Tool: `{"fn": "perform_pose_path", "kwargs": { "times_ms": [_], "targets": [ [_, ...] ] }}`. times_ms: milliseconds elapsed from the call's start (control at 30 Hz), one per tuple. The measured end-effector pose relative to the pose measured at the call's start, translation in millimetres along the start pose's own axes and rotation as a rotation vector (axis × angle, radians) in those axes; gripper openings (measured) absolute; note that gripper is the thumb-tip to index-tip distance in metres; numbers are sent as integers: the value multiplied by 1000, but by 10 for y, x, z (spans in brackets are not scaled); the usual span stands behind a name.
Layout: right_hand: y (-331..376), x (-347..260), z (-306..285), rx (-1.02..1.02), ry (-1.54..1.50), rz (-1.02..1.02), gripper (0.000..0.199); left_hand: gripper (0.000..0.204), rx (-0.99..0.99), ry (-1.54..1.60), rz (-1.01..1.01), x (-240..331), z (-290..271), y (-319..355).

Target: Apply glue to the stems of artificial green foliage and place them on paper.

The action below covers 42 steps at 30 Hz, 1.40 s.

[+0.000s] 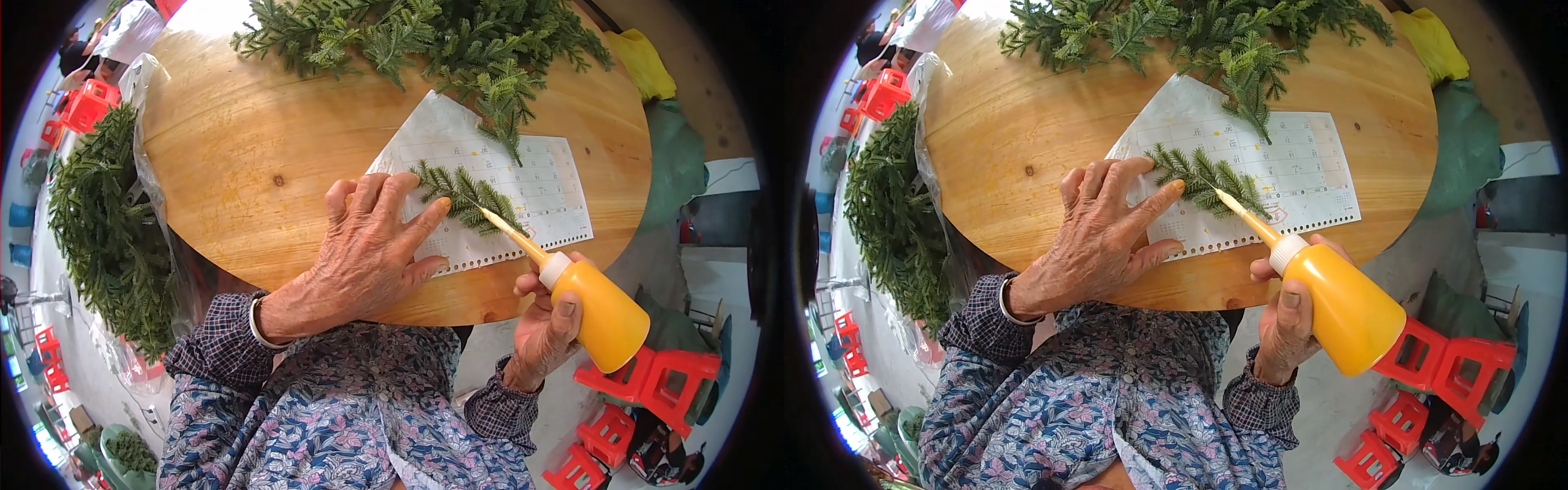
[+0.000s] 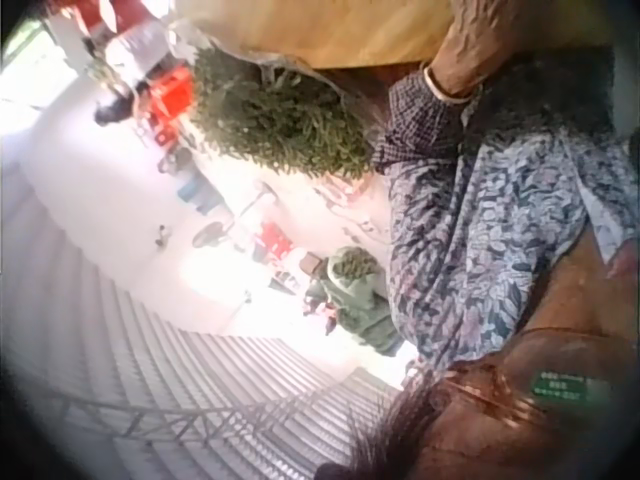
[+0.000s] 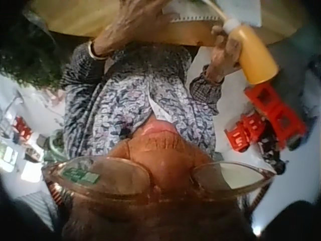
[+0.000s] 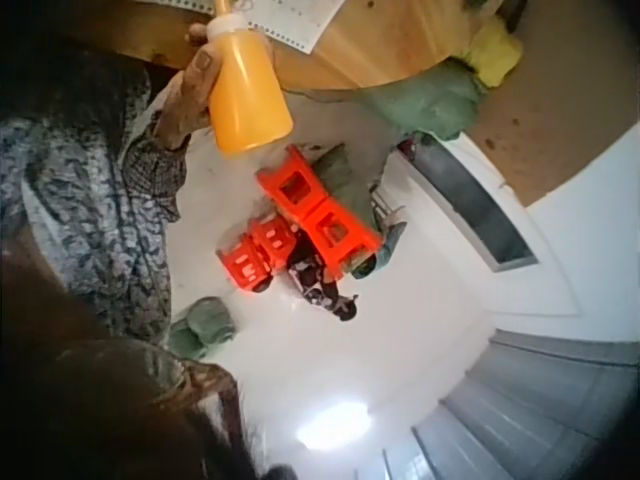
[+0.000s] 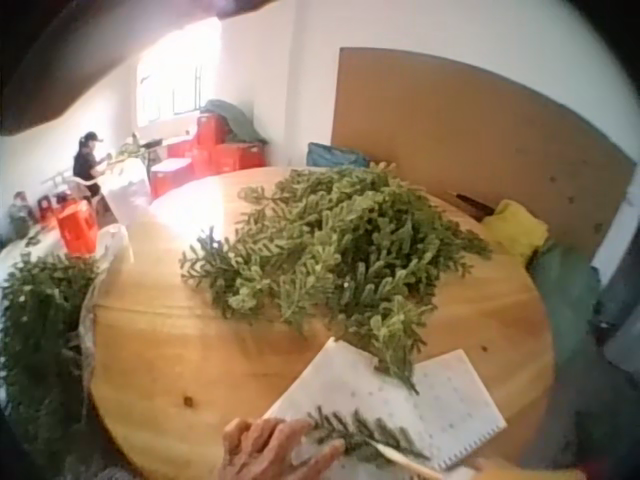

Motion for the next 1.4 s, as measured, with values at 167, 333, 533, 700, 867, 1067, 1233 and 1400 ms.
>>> {"fn": "perform_pose_path", "kwargs": {
  "times_ms": [167, 333, 533, 700, 867, 1067, 1233, 1400],
  "targets": [
    [19, -11, -62, 34, 16, 4, 51, 52, 2, -12, -7, -13, -6, 8],
    [29, -6, -70, 61, 21, 24, 51, 52, -11, -34, -8, -31, 6, 16],
    [42, -24, -106, 58, 33, 4, 52, 52, -23, -29, -9, -40, -14, 19],
    [64, -19, -139, 98, 37, -3, 52, 51, -23, -21, -13, -49, -34, 17],
    [81, -16, -168, 102, 47, 9, 51, 51, -10, -25, -6, -52, -53, 17],
    [106, 8, -184, 108, 47, 24, 51, 51, -29, -30, -8, -71, -52, 32],
    [123, 31, -212, 107, 30, 19, 51, 50, -34, -29, -7, -83, -51, 41],
    [138, 25, -222, 121, 28, 18, 51, 50, -38, -37, -6, -85, -61, 42]
  ]
}}
Point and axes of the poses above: each hand's wrist, its own y-axis away from the middle knuckle, its own z-axis out of the palm, x = y × z, the point moved 7 cm from there along -y, towards the middle knuckle, and after that the axes turned 5 degrees about y, right-handed, at the moved point
